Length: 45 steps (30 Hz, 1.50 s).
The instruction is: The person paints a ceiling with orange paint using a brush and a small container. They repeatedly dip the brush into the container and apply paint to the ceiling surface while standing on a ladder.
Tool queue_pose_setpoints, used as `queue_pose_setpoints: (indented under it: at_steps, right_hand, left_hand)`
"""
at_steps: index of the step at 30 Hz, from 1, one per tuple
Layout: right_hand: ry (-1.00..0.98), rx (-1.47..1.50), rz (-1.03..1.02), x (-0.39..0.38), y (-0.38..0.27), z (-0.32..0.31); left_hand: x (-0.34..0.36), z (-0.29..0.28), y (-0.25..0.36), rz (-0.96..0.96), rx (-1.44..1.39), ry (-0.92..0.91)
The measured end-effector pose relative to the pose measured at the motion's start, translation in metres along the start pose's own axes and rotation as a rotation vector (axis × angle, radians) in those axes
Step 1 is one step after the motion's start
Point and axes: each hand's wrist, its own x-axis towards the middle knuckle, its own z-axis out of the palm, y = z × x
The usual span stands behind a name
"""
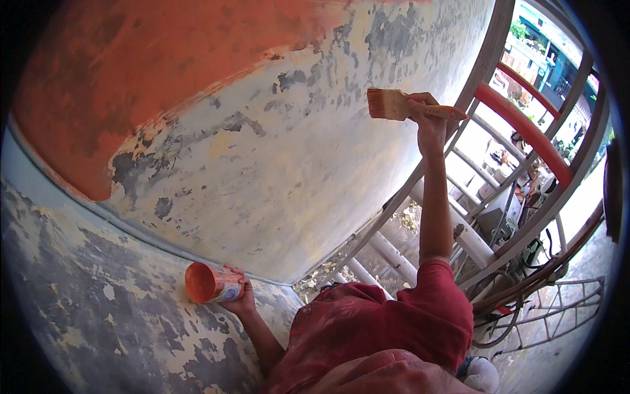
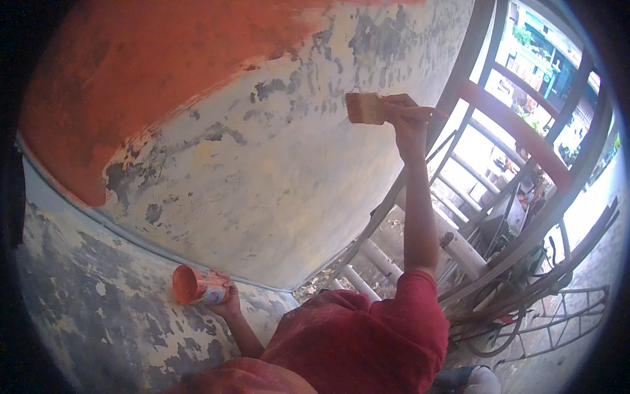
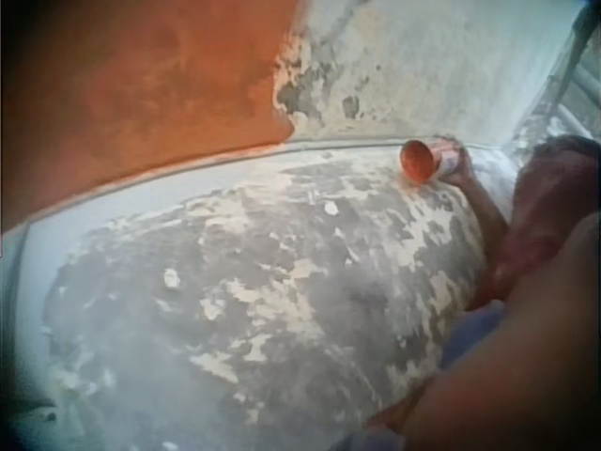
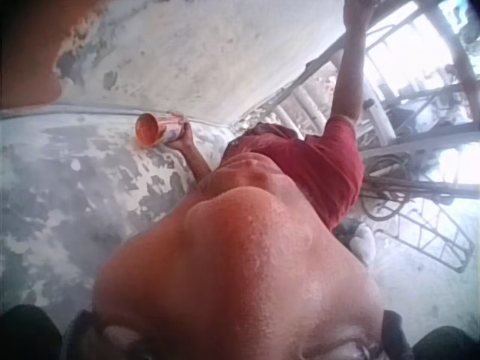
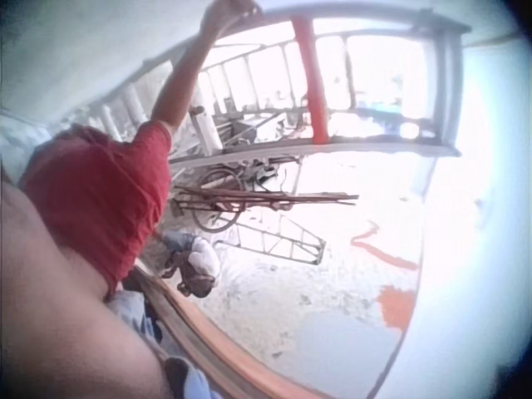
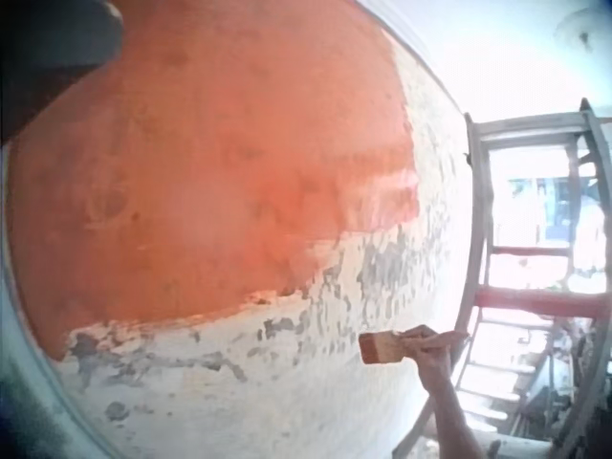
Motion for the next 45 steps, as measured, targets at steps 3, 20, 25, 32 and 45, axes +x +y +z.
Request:
queue_pose_setpoints:
  at_steps: [3,20,25,32,45]
  right_hand:
    - [-0.035,0.124,0.048,-0.006,-0.009,0.004]
    - [-0.194,0.478,0.072,-0.002,-0.059,-0.050]
    - [-0.195,0.542,0.084,-0.001,-0.059,-0.052]
    - [-0.173,0.608,0.114,0.001,-0.051,-0.043]
    - [-0.323,0.529,0.183,-0.013,-0.050,-0.030]
  left_hand:
    - [-0.004,-0.002,0.001,0.002,0.038,-0.026]
    - [-0.011,0.013,-0.079,-0.249,0.062,0.102]
    - [-0.014,0.027,-0.120,-0.293,0.073,0.140]
    - [0.003,0.033,-0.181,-0.354,0.077,0.069]
    - [0.025,0.046,-0.278,-0.481,0.044,0.076]
